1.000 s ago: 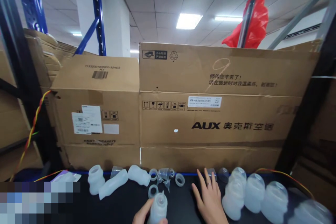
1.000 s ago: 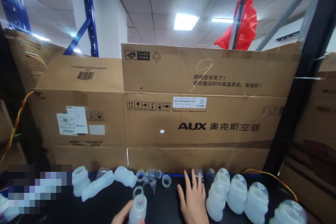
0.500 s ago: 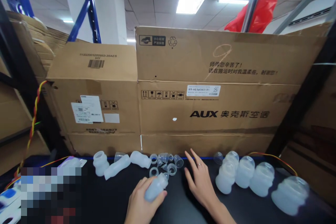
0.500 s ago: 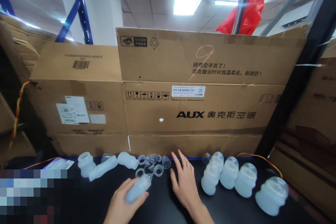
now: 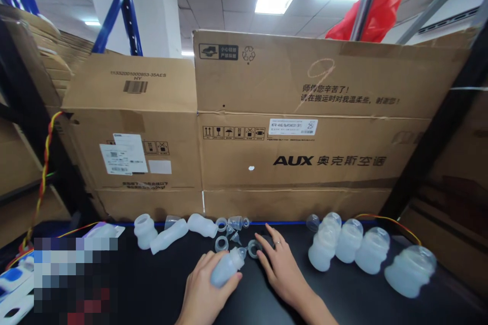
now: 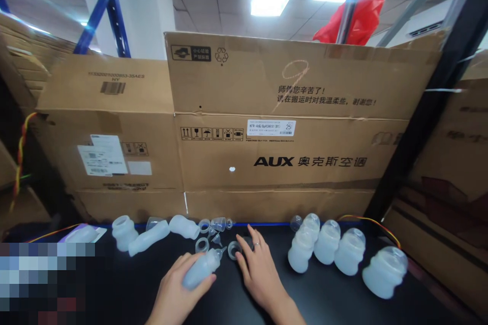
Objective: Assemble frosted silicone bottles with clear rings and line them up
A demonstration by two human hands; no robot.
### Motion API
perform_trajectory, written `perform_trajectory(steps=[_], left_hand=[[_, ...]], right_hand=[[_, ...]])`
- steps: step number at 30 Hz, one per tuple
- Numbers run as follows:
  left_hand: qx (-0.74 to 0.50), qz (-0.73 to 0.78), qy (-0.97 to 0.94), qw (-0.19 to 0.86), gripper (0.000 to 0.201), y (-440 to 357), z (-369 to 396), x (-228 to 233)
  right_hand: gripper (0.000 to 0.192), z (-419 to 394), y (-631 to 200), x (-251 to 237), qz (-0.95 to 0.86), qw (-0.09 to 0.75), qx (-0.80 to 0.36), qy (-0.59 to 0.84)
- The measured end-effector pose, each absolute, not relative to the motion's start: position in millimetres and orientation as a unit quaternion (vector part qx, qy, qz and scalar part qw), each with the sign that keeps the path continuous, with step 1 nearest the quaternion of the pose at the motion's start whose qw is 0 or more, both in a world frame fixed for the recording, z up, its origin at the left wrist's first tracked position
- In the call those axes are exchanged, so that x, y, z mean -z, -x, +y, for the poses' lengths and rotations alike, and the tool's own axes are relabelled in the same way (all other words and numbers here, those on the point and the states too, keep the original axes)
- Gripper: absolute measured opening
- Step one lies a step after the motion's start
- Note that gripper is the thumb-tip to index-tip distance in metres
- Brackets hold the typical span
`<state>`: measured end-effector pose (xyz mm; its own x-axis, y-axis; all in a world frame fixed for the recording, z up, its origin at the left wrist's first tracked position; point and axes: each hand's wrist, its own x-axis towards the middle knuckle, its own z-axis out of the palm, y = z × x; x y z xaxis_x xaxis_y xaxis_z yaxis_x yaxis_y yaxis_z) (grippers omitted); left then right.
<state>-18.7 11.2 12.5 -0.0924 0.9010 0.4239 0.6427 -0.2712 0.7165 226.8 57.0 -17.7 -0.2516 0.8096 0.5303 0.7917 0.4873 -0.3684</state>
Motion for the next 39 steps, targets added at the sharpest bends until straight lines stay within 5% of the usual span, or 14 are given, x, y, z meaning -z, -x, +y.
perform_trajectory(steps=[7, 10, 14, 17, 21, 26, 29, 31, 35, 39], left_hand=[[-0.417, 0.582, -0.691, 0.096, 0.027, 23, 12, -11], [-0.382, 0.577, -0.715, 0.095, 0.030, 27, 13, -10], [-0.359, 0.577, -0.723, 0.126, 0.031, 28, 11, -13], [-0.366, 0.557, -0.725, 0.173, 0.034, 24, 6, -17], [-0.384, 0.516, -0.678, 0.357, 0.031, 18, 1, -26], [-0.335, 0.422, -0.479, 0.693, 0.059, 19, 2, -35], [-0.296, 0.377, -0.456, 0.750, 0.064, 20, 3, -38], [-0.318, 0.383, -0.540, 0.678, 0.060, 19, 1, -40], [-0.381, 0.422, -0.747, 0.345, 0.038, 12, -6, -34], [-0.384, 0.414, -0.816, 0.125, 0.048, 8, -9, -17]], right_hand=[[0.038, 61, -242, 11, -0.778, 0.377, -0.082, 0.496], [0.046, 58, -240, 2, -0.733, 0.460, -0.133, 0.484], [0.041, 47, -224, -8, -0.611, 0.582, -0.293, 0.449], [0.036, 34, -207, -12, -0.565, 0.578, -0.447, 0.384], [0.037, 19, -191, -19, -0.563, 0.516, -0.570, 0.303], [0.033, 7, -186, -34, -0.573, 0.513, -0.598, 0.226], [0.038, 4, -184, -38, -0.588, 0.505, -0.589, 0.229], [0.040, 5, -181, -37, -0.595, 0.529, -0.532, 0.287], [0.031, 6, -172, -28, -0.603, 0.557, -0.341, 0.458], [0.033, 4, -174, -28, -0.633, 0.505, -0.262, 0.524]])
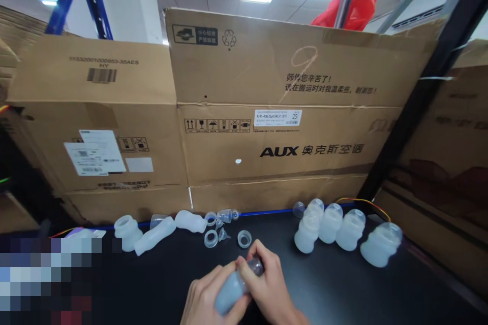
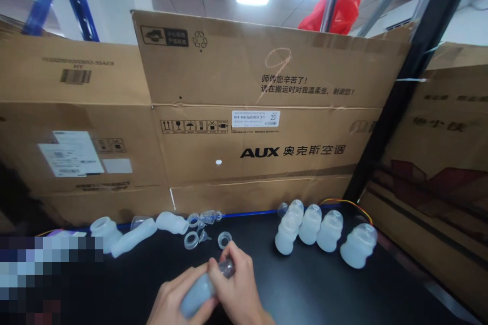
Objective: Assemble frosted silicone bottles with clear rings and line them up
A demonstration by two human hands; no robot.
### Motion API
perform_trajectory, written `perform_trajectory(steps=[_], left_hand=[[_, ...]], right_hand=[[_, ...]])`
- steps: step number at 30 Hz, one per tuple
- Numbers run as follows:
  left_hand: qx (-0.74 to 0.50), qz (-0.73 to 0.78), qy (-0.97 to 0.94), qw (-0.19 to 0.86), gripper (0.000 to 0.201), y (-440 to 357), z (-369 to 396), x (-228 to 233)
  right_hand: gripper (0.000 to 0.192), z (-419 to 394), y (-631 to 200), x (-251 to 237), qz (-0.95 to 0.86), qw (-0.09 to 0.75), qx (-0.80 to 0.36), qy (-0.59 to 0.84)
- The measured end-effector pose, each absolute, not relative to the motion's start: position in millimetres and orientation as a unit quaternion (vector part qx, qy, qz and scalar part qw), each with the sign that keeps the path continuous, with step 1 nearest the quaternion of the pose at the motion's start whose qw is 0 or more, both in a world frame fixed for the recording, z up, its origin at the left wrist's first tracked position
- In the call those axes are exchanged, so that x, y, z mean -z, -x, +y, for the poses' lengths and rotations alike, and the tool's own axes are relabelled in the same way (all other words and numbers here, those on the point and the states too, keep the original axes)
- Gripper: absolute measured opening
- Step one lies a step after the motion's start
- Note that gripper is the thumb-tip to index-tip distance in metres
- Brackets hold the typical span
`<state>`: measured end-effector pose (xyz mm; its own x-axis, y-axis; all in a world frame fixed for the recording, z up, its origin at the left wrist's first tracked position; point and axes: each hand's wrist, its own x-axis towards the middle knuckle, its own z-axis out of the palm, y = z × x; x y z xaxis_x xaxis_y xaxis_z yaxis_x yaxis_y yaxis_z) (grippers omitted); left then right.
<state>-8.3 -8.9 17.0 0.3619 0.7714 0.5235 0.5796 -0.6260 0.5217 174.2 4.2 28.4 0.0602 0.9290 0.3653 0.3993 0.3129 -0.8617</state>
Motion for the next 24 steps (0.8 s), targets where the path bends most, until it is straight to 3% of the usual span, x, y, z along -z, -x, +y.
perform_trajectory(steps=[5, 8, 13, 21, 24], left_hand=[[-0.356, 0.397, -0.846, 0.000, 0.080, 9, -4, -4], [-0.317, 0.422, -0.847, -0.059, 0.070, 18, 4, 1], [-0.283, 0.532, -0.790, -0.109, 0.056, 40, 26, 5], [-0.312, 0.531, -0.785, -0.071, 0.022, 45, 30, 1], [-0.334, 0.535, -0.775, -0.036, 0.013, 43, 29, -2]], right_hand=[[0.024, 13, -211, -52, -0.677, 0.536, -0.158, 0.479], [0.033, 23, -237, -61, -0.633, 0.548, -0.089, 0.540], [0.030, 35, -258, -56, -0.646, 0.463, 0.008, 0.608], [0.058, 31, -254, -53, -0.592, 0.395, 0.126, 0.691], [0.055, 29, -254, -57, -0.583, 0.361, 0.162, 0.710]])
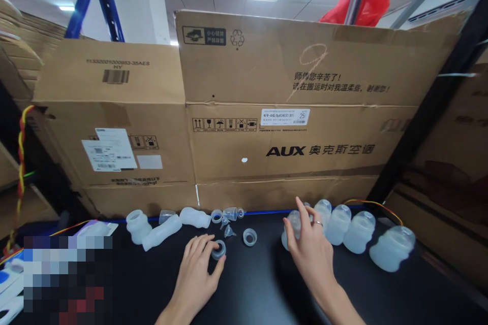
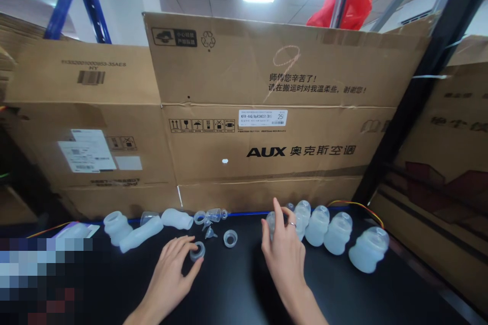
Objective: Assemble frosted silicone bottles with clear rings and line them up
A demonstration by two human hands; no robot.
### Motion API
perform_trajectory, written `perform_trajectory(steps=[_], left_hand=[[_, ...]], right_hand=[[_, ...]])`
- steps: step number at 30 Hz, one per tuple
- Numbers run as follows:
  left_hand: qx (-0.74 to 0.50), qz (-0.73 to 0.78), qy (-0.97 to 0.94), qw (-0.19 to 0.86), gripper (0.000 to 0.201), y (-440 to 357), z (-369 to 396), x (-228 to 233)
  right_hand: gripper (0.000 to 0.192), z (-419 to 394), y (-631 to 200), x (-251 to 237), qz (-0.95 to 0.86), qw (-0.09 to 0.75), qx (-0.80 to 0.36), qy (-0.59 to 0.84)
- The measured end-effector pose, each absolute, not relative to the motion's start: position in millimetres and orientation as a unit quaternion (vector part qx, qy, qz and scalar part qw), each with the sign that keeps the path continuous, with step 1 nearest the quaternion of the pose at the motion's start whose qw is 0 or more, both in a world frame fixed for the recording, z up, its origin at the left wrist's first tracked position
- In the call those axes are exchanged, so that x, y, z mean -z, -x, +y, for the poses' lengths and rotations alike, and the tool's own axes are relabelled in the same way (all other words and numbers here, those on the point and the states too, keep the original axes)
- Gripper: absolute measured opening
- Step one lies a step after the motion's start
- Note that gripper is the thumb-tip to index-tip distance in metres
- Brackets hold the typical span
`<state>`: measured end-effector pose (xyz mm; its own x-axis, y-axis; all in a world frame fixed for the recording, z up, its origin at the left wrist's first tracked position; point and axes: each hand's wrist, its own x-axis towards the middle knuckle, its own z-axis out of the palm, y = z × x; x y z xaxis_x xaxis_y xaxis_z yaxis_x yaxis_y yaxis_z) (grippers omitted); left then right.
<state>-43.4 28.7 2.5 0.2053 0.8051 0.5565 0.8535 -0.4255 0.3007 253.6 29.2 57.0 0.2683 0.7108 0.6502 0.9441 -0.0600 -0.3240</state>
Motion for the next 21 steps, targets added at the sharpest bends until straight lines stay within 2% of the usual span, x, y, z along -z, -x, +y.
perform_trajectory(steps=[5, 10, 12, 16, 21], left_hand=[[0.331, -0.555, 0.763, -0.025, 0.015, 44, 29, -4], [0.333, -0.574, 0.746, -0.042, 0.040, 44, 29, -1], [0.331, -0.570, 0.750, -0.057, 0.045, 45, 29, 1], [0.329, -0.573, 0.747, -0.070, 0.043, 46, 29, 3], [0.336, -0.570, 0.748, -0.045, 0.031, 48, 32, 7]], right_hand=[[0.049, 29, -254, -59, -0.583, 0.336, 0.180, 0.718], [0.045, 28, -253, -61, -0.571, 0.337, 0.187, 0.725], [0.043, 27, -252, -61, -0.570, 0.336, 0.185, 0.726], [0.043, 26, -251, -60, -0.564, 0.329, 0.184, 0.734], [0.049, 26, -253, -60, -0.574, 0.309, 0.177, 0.738]])
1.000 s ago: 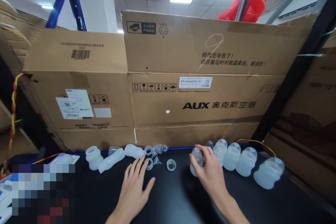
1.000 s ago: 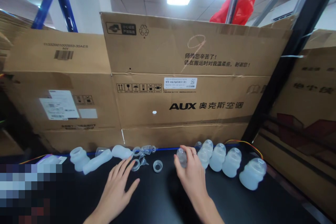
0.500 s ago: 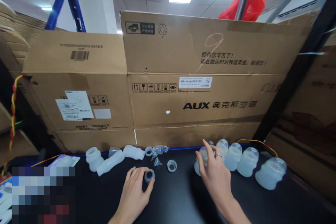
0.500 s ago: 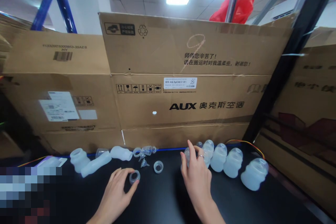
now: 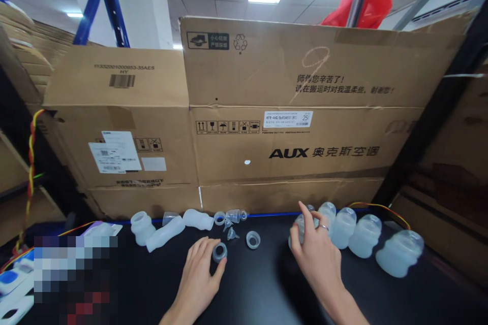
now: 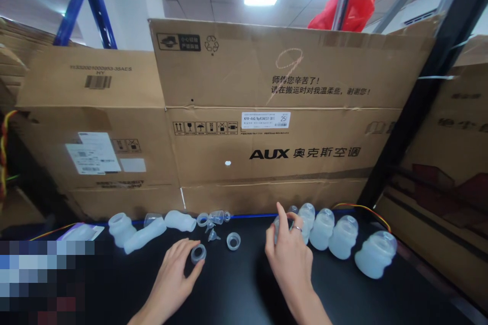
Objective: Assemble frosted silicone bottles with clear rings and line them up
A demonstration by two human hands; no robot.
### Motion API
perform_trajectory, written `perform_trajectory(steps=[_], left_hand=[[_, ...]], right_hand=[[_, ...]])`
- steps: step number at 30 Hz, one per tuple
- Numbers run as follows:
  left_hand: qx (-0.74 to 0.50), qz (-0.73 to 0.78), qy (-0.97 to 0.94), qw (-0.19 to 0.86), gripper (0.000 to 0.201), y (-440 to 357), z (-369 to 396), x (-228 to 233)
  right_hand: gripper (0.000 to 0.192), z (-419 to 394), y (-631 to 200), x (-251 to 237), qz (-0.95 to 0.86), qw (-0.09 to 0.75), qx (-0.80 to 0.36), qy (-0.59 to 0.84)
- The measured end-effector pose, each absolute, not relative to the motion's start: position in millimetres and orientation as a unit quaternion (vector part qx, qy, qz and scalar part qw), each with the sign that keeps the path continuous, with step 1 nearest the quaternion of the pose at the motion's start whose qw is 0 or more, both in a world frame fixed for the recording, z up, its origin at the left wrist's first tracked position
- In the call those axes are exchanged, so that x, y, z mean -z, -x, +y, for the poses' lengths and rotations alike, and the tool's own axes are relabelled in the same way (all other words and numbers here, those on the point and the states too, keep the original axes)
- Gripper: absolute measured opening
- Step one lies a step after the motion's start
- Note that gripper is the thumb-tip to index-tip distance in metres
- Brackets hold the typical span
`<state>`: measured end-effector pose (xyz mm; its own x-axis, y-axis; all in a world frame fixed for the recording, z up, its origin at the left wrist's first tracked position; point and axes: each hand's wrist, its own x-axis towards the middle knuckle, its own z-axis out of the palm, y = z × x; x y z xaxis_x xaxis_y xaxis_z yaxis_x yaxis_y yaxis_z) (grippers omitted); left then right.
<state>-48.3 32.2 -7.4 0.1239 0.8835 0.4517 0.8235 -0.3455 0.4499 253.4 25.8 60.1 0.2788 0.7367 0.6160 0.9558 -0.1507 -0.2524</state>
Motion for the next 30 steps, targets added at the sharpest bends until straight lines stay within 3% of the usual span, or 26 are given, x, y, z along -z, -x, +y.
perform_trajectory(steps=[4, 7, 9, 12, 18, 21, 26, 30], left_hand=[[-0.339, 0.570, -0.747, 0.054, 0.029, 49, 32, 7], [-0.336, 0.568, -0.748, 0.070, 0.030, 47, 30, 2], [-0.335, 0.560, -0.753, 0.081, 0.029, 46, 29, -2], [-0.334, 0.538, -0.768, 0.092, 0.031, 46, 27, -5], [-0.331, 0.517, -0.784, 0.093, 0.035, 47, 27, -5], [-0.331, 0.516, -0.786, 0.087, 0.036, 47, 26, -4], [-0.362, 0.501, -0.782, 0.080, 0.030, 45, 23, -7], [-0.353, 0.487, -0.796, 0.062, 0.031, 42, 23, -5]], right_hand=[[0.055, 23, -257, -64, -0.573, 0.301, 0.203, 0.735], [0.055, 21, -253, -64, -0.565, 0.374, 0.272, 0.684], [0.045, 19, -245, -58, -0.592, 0.429, 0.280, 0.622], [0.034, 17, -227, -35, -0.711, 0.416, 0.165, 0.542], [0.057, 16, -200, -1, -0.806, 0.295, -0.058, 0.510], [0.044, 11, -198, -7, -0.817, 0.278, -0.139, 0.485], [0.022, 7, -194, -13, -0.835, 0.272, -0.185, 0.442], [0.015, 10, -191, -10, -0.832, 0.275, -0.198, 0.439]])
